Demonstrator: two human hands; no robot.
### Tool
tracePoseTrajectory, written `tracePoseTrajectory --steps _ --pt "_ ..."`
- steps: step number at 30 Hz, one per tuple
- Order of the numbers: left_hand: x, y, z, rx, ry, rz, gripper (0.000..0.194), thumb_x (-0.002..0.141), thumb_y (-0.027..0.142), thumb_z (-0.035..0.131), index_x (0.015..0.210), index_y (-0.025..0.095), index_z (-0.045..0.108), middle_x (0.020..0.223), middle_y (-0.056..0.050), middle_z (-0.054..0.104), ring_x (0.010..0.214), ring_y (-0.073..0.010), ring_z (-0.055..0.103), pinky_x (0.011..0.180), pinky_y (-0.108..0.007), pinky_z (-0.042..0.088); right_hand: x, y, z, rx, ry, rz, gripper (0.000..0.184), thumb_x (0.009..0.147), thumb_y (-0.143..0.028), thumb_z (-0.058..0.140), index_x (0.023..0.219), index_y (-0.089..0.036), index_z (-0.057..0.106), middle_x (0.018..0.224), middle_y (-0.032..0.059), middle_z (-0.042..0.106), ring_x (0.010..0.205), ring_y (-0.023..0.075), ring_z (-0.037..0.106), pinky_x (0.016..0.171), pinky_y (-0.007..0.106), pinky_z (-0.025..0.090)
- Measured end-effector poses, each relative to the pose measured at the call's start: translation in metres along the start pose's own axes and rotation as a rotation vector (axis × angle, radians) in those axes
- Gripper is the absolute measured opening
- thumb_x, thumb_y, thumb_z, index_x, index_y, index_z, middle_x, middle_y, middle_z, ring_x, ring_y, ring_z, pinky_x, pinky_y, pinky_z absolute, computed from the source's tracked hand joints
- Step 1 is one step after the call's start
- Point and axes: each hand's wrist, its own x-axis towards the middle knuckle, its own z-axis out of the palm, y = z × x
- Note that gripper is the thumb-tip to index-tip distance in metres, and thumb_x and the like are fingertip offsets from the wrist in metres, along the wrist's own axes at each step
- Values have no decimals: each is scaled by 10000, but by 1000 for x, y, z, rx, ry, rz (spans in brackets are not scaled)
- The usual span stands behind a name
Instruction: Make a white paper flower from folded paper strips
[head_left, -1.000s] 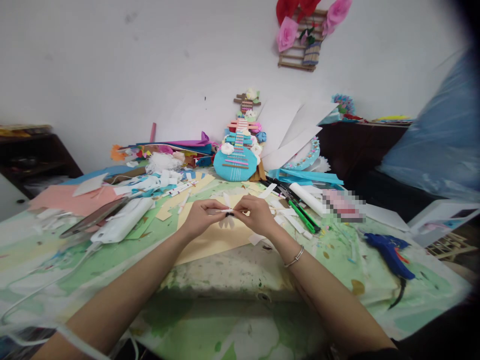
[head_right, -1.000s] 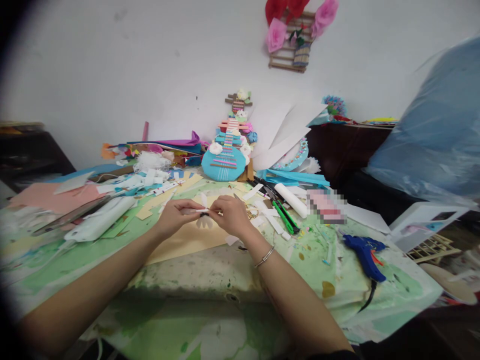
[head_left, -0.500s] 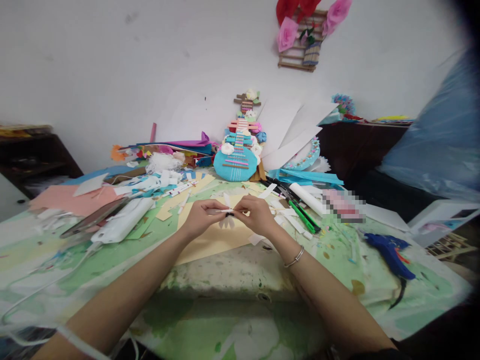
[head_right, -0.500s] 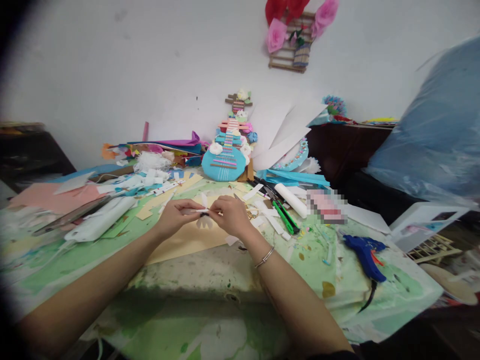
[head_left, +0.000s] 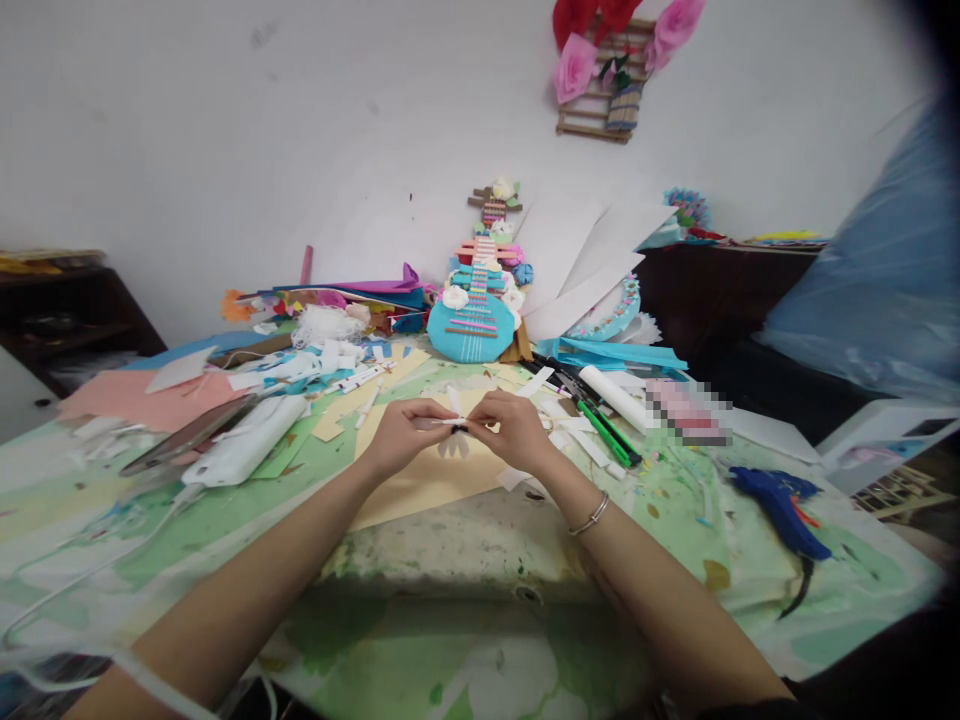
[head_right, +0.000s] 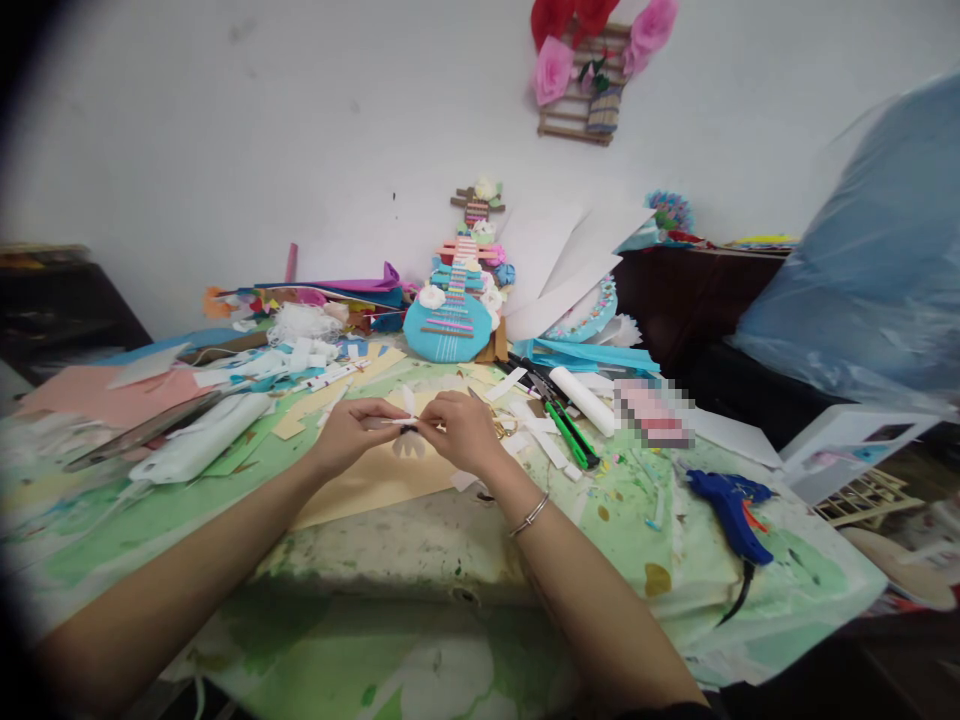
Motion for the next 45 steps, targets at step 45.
tracePoseTrajectory --steps 45 --pt "0 0 -1 7 -5 6 147 651 241 671 761 151 707 774 -71 702 740 -201 632 656 -266 479 0 0 0 -22 -3 -17 151 804 -260 561 689 -174 611 703 24 594 680 120 523 591 230 342"
